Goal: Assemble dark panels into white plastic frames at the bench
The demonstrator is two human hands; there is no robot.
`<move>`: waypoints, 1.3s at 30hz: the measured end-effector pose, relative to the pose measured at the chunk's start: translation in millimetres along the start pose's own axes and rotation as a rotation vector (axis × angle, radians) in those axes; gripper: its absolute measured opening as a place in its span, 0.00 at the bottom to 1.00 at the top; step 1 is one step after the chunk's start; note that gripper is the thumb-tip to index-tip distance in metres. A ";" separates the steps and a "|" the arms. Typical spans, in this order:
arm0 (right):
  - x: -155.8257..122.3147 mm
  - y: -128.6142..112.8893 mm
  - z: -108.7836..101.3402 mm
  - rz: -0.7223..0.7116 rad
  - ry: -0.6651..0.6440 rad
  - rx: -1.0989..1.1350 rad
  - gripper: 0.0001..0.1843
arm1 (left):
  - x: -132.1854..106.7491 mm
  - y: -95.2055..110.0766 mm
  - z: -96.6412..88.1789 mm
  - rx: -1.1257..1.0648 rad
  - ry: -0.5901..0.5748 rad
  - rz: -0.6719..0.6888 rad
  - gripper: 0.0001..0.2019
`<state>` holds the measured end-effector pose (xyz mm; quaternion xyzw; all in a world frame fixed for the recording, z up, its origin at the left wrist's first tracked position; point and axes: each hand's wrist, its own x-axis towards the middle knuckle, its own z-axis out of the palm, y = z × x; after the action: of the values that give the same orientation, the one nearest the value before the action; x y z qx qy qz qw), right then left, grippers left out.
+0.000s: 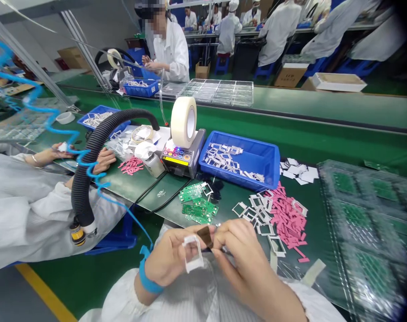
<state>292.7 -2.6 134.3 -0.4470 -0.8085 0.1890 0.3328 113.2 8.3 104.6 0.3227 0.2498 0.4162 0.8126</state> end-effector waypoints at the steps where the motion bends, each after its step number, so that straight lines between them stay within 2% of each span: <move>1: -2.8 3.8 0.3 0.030 -0.049 0.005 0.08 | 2.0 -1.2 -2.4 -0.086 0.025 -0.006 0.17; 3: -7.4 18.4 7.1 0.132 -0.153 -0.095 0.08 | 5.1 -2.0 -7.7 -0.226 0.060 -0.014 0.17; 6: -10.2 49.6 27.5 0.304 -0.278 -0.361 0.10 | 6.9 -0.7 -13.5 -0.348 0.069 -0.046 0.16; 8: -8.4 63.8 35.9 0.355 -0.294 -0.441 0.10 | 6.2 0.9 -14.2 -0.387 0.050 -0.066 0.16; 10: -3.1 64.0 32.2 0.346 -0.278 -0.439 0.06 | 4.6 2.4 -12.6 -0.397 0.040 -0.068 0.16; 11: 0.9 58.7 26.1 0.310 -0.260 -0.401 0.07 | 3.7 3.1 -11.2 -0.393 0.045 -0.062 0.16; 12: 5.6 50.6 18.5 0.250 -0.239 -0.332 0.12 | 2.7 3.6 -9.6 -0.381 0.050 -0.056 0.16; 15: 21.4 21.2 -1.5 -0.020 -0.182 -0.100 0.25 | -0.6 3.5 -5.9 -0.307 0.067 -0.043 0.18; 17: 30.2 7.3 -5.3 -0.154 -0.154 -0.077 0.21 | -2.8 2.6 -4.9 -0.258 0.079 -0.038 0.18; 19: 35.7 1.9 -2.6 -0.200 -0.131 -0.102 0.12 | -4.9 2.1 -5.1 -0.227 0.105 -0.022 0.17; 22: 37.8 4.5 3.4 -0.162 -0.100 0.017 0.08 | -7.1 3.4 -5.9 -0.230 0.108 -0.023 0.17; 25: 35.7 8.8 7.4 -0.069 -0.044 0.402 0.16 | -7.5 4.9 -5.5 -0.311 0.002 -0.062 0.19; 28: 32.9 9.1 14.8 0.035 -0.041 0.844 0.17 | -7.2 4.4 -3.2 -0.361 -0.120 -0.056 0.20; 30: 31.3 7.7 20.7 0.063 -0.052 1.018 0.17 | -7.3 3.8 -1.0 -0.361 -0.160 -0.017 0.20; 32: 30.2 5.6 23.5 0.066 -0.064 1.076 0.18 | -8.1 4.5 1.4 -0.349 -0.165 0.020 0.20; 35: 29.9 0.1 17.9 0.096 -0.054 0.987 0.16 | -10.7 8.7 4.6 -0.277 -0.136 0.052 0.19; 39: 32.5 -11.3 1.9 0.076 0.089 0.519 0.02 | -16.1 16.6 5.5 0.002 -0.074 0.137 0.19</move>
<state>272.3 18.9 151.9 -0.3847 -0.7001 0.3828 0.4641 99.8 0.4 122.7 0.3550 0.1972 0.4582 0.7906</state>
